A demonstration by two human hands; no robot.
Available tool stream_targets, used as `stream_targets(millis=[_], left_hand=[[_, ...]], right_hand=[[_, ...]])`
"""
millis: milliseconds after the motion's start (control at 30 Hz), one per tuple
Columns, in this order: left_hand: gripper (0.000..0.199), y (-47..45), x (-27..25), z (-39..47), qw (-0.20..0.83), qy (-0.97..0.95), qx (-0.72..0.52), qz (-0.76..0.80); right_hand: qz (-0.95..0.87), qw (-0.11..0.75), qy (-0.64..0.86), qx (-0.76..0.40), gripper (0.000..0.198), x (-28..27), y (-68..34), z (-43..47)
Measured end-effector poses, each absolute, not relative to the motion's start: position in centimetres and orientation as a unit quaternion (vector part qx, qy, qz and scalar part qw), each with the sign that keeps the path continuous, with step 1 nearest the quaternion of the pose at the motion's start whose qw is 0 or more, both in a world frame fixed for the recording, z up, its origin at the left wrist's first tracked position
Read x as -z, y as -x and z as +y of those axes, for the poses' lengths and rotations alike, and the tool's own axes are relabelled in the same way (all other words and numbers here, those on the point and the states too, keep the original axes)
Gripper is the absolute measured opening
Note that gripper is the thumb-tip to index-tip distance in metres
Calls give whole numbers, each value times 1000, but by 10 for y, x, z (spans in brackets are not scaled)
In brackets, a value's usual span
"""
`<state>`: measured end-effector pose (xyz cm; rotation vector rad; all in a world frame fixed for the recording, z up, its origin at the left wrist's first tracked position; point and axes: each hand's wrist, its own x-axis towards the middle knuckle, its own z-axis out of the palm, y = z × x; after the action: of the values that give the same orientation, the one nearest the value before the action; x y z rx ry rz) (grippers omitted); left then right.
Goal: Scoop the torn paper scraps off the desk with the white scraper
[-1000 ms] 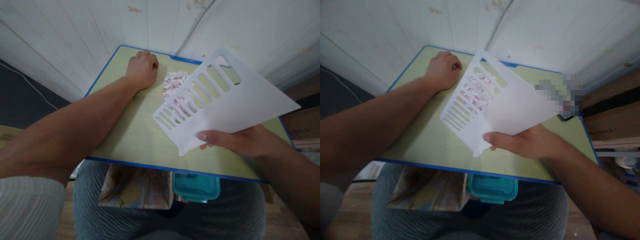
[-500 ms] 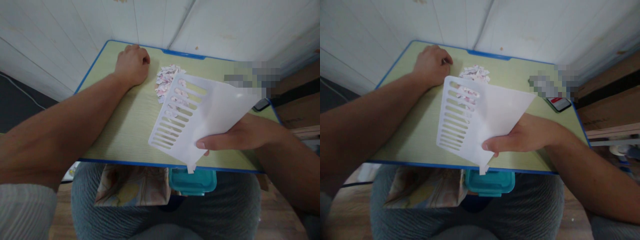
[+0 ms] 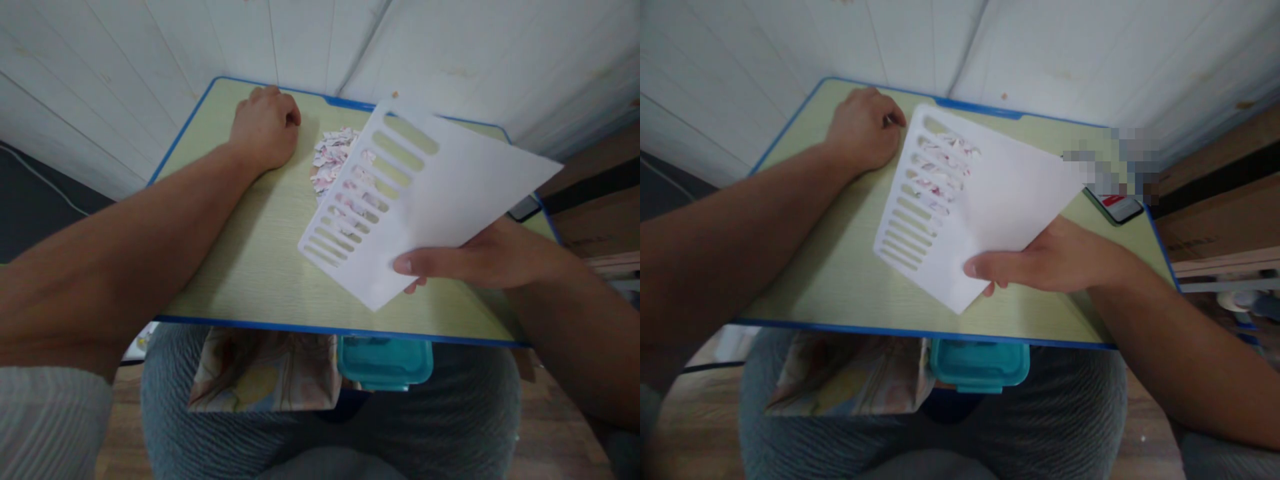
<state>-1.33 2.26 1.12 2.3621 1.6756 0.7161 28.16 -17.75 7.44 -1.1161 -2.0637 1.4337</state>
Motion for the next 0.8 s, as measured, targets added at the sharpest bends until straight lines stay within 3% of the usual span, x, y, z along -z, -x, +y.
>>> stream_targets(millis=[200, 467, 800], left_hand=[[42, 14, -11, 22, 84, -790, -235, 560], [41, 6, -13, 18, 17, -789, -207, 579], [41, 10, -8, 24, 5, -788, -222, 573]], right_hand=[[-718, 305, 479, -401, 36, -71, -281, -172], [-735, 279, 496, -369, 40, -59, -281, -174], [-751, 282, 489, -342, 38, -58, -279, -173]])
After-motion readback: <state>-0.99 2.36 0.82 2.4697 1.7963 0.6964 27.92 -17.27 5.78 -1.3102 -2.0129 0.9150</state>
